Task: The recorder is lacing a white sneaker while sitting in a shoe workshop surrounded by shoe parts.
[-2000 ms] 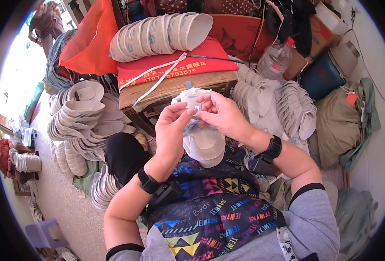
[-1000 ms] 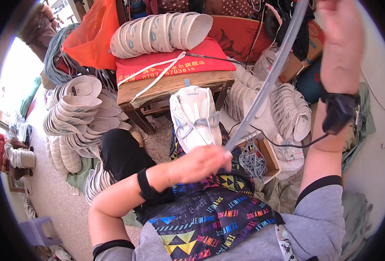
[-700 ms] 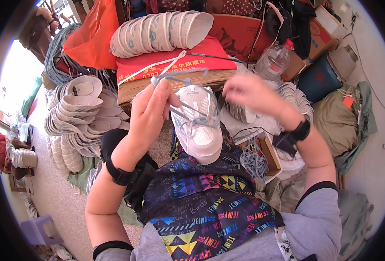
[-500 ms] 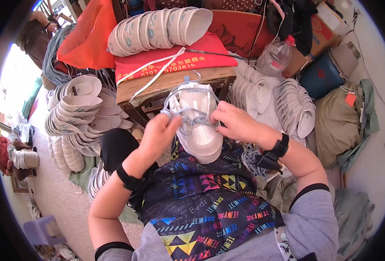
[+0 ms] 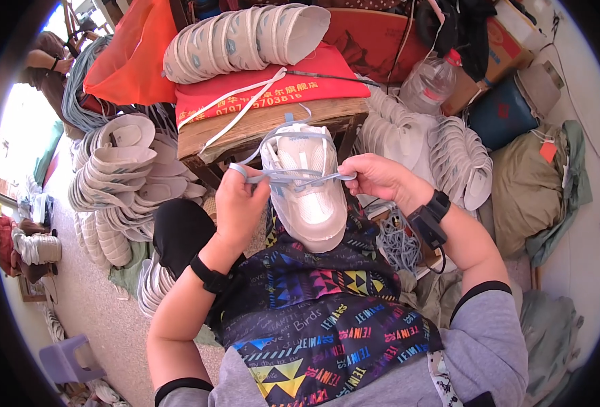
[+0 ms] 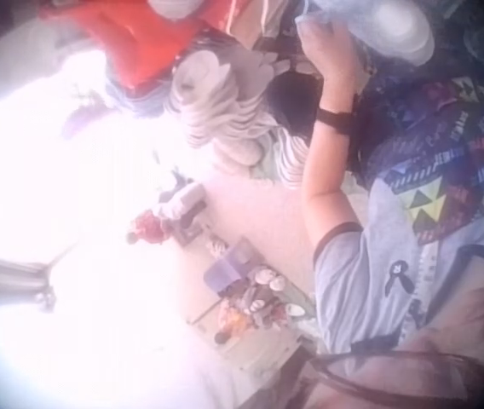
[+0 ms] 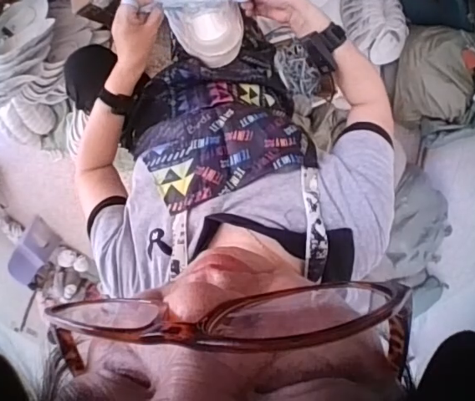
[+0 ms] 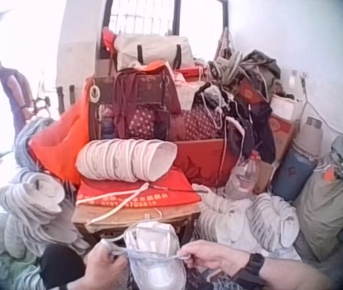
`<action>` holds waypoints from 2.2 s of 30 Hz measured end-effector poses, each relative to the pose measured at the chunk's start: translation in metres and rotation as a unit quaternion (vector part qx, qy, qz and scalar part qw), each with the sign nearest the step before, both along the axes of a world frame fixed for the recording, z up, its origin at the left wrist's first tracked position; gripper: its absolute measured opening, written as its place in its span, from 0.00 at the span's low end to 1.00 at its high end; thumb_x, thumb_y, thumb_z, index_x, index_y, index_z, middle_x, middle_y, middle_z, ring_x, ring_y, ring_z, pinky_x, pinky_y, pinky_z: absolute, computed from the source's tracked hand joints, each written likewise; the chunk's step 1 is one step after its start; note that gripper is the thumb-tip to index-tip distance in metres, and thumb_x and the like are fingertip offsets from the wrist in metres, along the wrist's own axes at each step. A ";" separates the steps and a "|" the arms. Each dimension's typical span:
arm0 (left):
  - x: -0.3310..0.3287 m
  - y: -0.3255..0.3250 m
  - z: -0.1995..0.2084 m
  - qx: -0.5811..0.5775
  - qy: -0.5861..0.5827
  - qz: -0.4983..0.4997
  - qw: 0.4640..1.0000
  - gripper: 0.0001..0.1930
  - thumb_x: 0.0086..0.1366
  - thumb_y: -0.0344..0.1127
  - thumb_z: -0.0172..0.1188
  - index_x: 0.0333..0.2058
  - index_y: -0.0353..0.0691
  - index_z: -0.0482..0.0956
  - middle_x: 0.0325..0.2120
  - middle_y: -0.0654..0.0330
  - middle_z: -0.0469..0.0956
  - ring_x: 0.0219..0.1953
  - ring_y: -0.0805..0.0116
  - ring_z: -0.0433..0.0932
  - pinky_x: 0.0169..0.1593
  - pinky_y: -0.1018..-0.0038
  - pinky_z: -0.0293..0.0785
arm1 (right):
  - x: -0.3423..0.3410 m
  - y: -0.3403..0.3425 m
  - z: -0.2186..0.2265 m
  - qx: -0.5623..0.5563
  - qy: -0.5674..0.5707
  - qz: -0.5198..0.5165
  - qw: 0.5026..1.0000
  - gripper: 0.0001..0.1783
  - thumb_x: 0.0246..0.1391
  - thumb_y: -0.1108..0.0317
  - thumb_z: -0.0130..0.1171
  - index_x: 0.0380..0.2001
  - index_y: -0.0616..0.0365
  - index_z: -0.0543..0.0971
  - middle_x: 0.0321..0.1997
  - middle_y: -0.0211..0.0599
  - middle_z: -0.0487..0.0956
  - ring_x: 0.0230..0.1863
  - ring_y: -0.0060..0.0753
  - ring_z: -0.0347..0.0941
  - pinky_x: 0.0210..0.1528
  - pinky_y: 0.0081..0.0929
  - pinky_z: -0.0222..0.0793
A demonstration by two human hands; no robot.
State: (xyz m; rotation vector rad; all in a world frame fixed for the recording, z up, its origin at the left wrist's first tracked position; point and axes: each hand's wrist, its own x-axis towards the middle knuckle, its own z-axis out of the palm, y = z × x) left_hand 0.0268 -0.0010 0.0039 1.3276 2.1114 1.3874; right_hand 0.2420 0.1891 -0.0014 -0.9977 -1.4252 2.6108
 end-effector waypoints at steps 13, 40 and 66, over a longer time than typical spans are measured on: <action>-0.005 -0.002 0.017 0.012 -0.241 -0.074 0.968 0.12 0.72 0.38 0.51 0.29 0.38 0.71 0.17 0.71 0.60 0.22 0.83 0.59 0.29 0.83 0.57 | 0.005 -0.015 0.007 0.371 -0.046 -0.162 0.913 0.12 0.55 0.61 0.64 0.30 0.58 0.78 0.27 0.26 0.74 0.29 0.20 0.69 0.31 0.22 0.66; -0.018 0.030 0.182 0.213 -0.390 -0.303 0.843 0.18 0.76 0.43 0.36 0.36 0.38 0.70 0.25 0.66 0.65 0.19 0.79 0.60 0.28 0.81 0.58 | -0.067 -0.070 0.048 0.403 0.180 0.016 0.897 0.15 0.59 0.71 0.54 0.49 0.65 0.72 0.37 0.34 0.77 0.38 0.27 0.75 0.45 0.29 0.72; -0.510 -0.299 -0.036 0.288 -0.561 0.062 0.774 0.05 0.70 0.30 0.47 0.37 0.37 0.71 0.28 0.65 0.69 0.30 0.71 0.65 0.42 0.76 0.65 | 0.268 0.222 0.074 -0.014 0.095 -0.606 0.790 0.07 0.63 0.74 0.51 0.43 0.64 0.73 0.15 0.21 0.57 0.14 0.16 0.49 0.17 0.15 0.50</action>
